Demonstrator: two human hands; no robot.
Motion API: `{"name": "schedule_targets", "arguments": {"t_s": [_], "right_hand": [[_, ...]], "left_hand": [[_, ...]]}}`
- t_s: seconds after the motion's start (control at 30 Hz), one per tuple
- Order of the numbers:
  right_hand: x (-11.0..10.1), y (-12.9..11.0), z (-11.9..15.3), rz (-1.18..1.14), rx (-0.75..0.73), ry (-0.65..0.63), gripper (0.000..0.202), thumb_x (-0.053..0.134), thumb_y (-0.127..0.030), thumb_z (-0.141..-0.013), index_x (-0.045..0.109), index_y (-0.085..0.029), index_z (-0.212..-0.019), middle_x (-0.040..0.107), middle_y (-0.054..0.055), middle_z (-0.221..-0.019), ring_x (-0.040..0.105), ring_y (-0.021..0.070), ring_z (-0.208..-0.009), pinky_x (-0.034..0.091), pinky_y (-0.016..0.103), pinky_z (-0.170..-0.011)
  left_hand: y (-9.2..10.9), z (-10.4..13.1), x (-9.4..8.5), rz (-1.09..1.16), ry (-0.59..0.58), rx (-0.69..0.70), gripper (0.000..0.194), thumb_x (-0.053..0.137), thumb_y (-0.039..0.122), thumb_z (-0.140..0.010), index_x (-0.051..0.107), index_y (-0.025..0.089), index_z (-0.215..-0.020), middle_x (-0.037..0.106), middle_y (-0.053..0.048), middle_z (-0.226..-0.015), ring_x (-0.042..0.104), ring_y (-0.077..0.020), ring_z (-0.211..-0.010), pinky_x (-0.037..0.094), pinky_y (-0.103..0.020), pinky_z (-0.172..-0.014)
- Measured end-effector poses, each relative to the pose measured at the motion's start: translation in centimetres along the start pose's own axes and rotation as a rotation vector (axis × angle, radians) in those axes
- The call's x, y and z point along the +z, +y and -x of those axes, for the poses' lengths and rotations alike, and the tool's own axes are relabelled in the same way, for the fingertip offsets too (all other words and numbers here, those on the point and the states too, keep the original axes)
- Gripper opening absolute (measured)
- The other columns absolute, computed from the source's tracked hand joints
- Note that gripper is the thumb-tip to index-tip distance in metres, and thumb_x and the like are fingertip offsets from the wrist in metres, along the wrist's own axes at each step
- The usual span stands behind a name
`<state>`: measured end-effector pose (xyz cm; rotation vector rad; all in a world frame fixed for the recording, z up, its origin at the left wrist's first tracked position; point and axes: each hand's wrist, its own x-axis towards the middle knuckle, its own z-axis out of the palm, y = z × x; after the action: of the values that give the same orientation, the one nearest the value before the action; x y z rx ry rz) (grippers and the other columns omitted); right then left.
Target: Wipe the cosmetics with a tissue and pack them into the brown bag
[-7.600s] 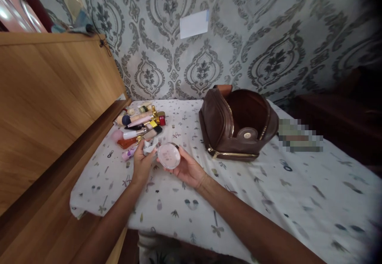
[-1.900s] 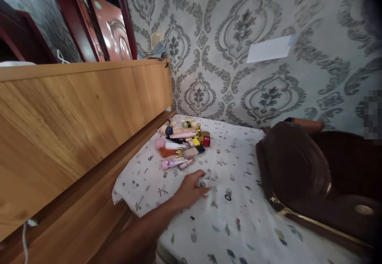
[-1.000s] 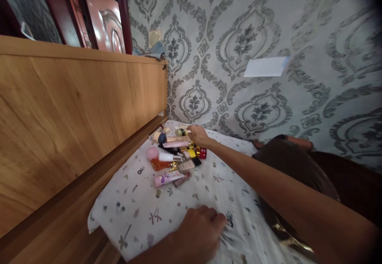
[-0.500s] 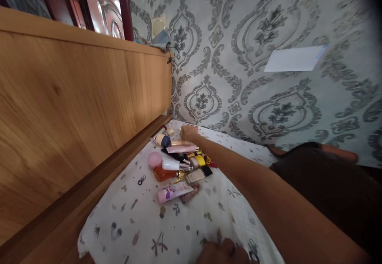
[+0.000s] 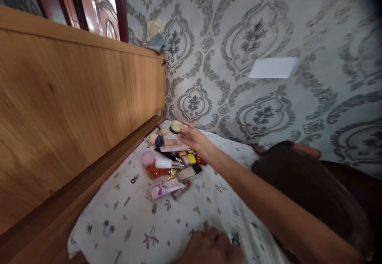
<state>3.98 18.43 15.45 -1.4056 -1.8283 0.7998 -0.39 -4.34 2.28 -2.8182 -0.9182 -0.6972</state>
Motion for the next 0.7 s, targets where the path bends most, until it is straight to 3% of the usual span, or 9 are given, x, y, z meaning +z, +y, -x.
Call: {"name": "schedule_targets", "arguments": {"t_s": [0.07, 0.13, 0.23, 0.37, 0.5, 0.7], "right_hand": [[-0.3, -0.1, 3.8, -0.64, 0.019, -0.042, 0.039, 0.035, -0.024, -0.098, 0.039, -0.022, -0.136, 0.064, 0.007, -0.117, 0.061, 0.0155, -0.11, 0.05, 0.031, -0.095], [-0.5, 0.0, 7.6, -1.11, 0.081, -0.093, 0.033, 0.044, -0.02, -0.093, 0.046, -0.022, -0.127, 0.067, 0.006, -0.109, 0.064, 0.0148, -0.105, 0.052, 0.028, -0.093], [-1.0, 0.2, 12.2, -1.476, 0.163, -0.184, 0.033, 0.054, -0.012, -0.084, 0.053, -0.018, -0.116, 0.068, 0.009, -0.107, 0.066, 0.0175, -0.103, 0.054, 0.026, -0.088], [-2.3, 0.0, 16.2, -1.633, 0.193, -0.248, 0.03, 0.061, -0.023, -0.085, 0.056, -0.013, -0.113, 0.067, 0.013, -0.11, 0.064, 0.0212, -0.106, 0.056, 0.024, -0.081], [-3.7, 0.0, 19.1, -1.615, 0.144, -0.202, 0.036, 0.062, -0.02, -0.087, 0.055, -0.02, -0.122, 0.068, 0.008, -0.112, 0.065, 0.0184, -0.104, 0.056, 0.022, -0.075], [-4.9, 1.2, 22.8, -1.531, 0.089, -0.157, 0.036, 0.063, -0.026, -0.088, 0.056, -0.022, -0.123, 0.068, 0.007, -0.113, 0.064, 0.018, -0.105, 0.055, 0.023, -0.079]], "left_hand": [[-0.2, -0.1, -0.9, 0.028, -0.101, -0.008, 0.007, 0.059, 0.026, -0.086, 0.056, 0.02, -0.087, 0.066, -0.005, -0.073, 0.065, -0.0221, -0.068, 0.022, -0.03, -0.04], [-0.3, -0.1, -2.1, 0.079, -0.219, -0.028, 0.012, 0.059, 0.022, -0.084, 0.057, 0.019, -0.096, 0.068, -0.007, -0.084, 0.067, -0.0244, -0.078, 0.034, -0.028, -0.045], [-0.3, -0.3, -3.9, 0.183, -0.327, -0.106, 0.026, 0.053, 0.01, -0.079, 0.056, 0.019, -0.104, 0.068, -0.008, -0.099, 0.065, -0.0262, -0.092, 0.047, -0.031, -0.059], [0.0, -0.3, -5.8, 0.289, -0.368, -0.188, 0.035, 0.044, 0.003, -0.077, 0.056, 0.02, -0.106, 0.066, -0.008, -0.105, 0.063, -0.0266, -0.1, 0.052, -0.038, -0.075], [0.1, 0.0, -6.5, 0.394, -0.349, -0.234, 0.039, 0.041, 0.003, -0.076, 0.057, 0.02, -0.107, 0.066, -0.008, -0.106, 0.061, -0.026, -0.102, 0.05, -0.039, -0.083], [-0.8, 0.5, -5.7, 0.685, -0.107, -0.298, 0.04, 0.043, 0.003, -0.07, 0.056, 0.02, -0.105, 0.066, -0.007, -0.103, 0.062, -0.0223, -0.098, 0.047, -0.034, -0.087]]}}
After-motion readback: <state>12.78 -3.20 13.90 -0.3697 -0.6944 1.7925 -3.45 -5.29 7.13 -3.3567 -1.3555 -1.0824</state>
